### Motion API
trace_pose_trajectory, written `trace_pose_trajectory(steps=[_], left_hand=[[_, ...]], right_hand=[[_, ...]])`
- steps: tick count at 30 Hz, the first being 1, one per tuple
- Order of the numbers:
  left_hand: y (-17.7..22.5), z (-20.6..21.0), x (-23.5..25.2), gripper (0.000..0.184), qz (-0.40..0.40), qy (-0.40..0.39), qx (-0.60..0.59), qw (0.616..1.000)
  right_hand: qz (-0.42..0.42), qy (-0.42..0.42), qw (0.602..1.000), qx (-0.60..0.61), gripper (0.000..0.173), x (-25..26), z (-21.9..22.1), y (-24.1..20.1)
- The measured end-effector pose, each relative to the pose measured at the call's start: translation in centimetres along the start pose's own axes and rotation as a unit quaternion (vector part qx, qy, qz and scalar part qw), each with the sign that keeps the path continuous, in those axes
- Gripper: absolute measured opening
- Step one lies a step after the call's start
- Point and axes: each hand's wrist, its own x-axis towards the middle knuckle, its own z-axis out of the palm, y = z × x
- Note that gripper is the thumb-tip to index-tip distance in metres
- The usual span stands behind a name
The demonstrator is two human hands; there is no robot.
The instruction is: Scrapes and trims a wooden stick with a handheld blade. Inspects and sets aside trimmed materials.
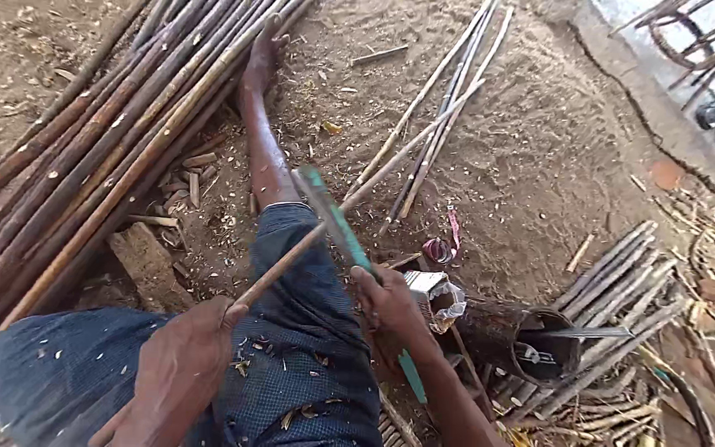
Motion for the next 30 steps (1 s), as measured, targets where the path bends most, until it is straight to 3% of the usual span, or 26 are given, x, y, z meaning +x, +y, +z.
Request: trace_pose_trajectory(steps=[2,5,7,10,14,16,19,22,24,26,28,30], left_hand=[[-1.8,-2.5,0.0,0.053,-0.060,-0.151,-0.063,0.985],[-7.1,-3.1,-1.2,0.053,-0.091,-0.194,-0.074,0.974],[-6.2,-3.2,-1.8,0.061,-0.080,-0.155,-0.071,0.982],[-1.1,0.1,-0.3,0.074,-0.022,-0.044,-0.047,0.998],[3.7,4.9,3.3,0.058,-0.007,0.002,0.008,1.000],[2.9,4.6,3.5,0.054,-0.026,-0.002,-0.011,1.000],[-3.7,3.0,0.8,0.066,-0.020,-0.086,-0.106,0.990],[-7.8,1.3,-2.2,0.051,-0.007,-0.133,-0.142,0.981],[-6.9,1.9,-2.5,0.058,0.016,-0.097,-0.111,0.989],[-5.9,4.2,-1.5,0.061,0.036,0.013,-0.057,0.998],[-5.9,5.7,-0.8,0.062,0.034,0.059,-0.048,0.997],[-6.5,5.6,-0.4,0.060,0.031,0.049,-0.074,0.996]], right_hand=[[0.023,0.034,0.998,0.055,0.052,-0.1,-0.6,0.6],[0.049,0.054,0.994,0.080,0.043,-1.7,-2.0,2.0],[0.061,0.068,0.992,0.085,0.040,-2.7,-2.3,3.5],[0.082,0.092,0.986,0.113,0.042,-1.7,-1.3,4.4],[0.058,0.061,0.992,0.089,0.044,-1.6,1.1,2.9],[0.039,0.045,0.997,0.053,0.046,-2.0,1.6,2.7],[0.029,0.058,0.998,0.014,0.049,-2.7,-0.4,3.2],[0.049,0.108,0.992,0.053,0.043,-2.1,-3.5,3.7],[0.063,0.157,0.977,0.133,0.040,0.2,-4.1,4.7],[0.085,0.185,0.965,0.163,0.047,2.3,-3.1,5.1],[0.086,0.145,0.983,0.070,0.057,1.8,-1.0,5.0],[0.053,0.086,0.992,-0.070,0.051,0.8,0.9,3.6]])
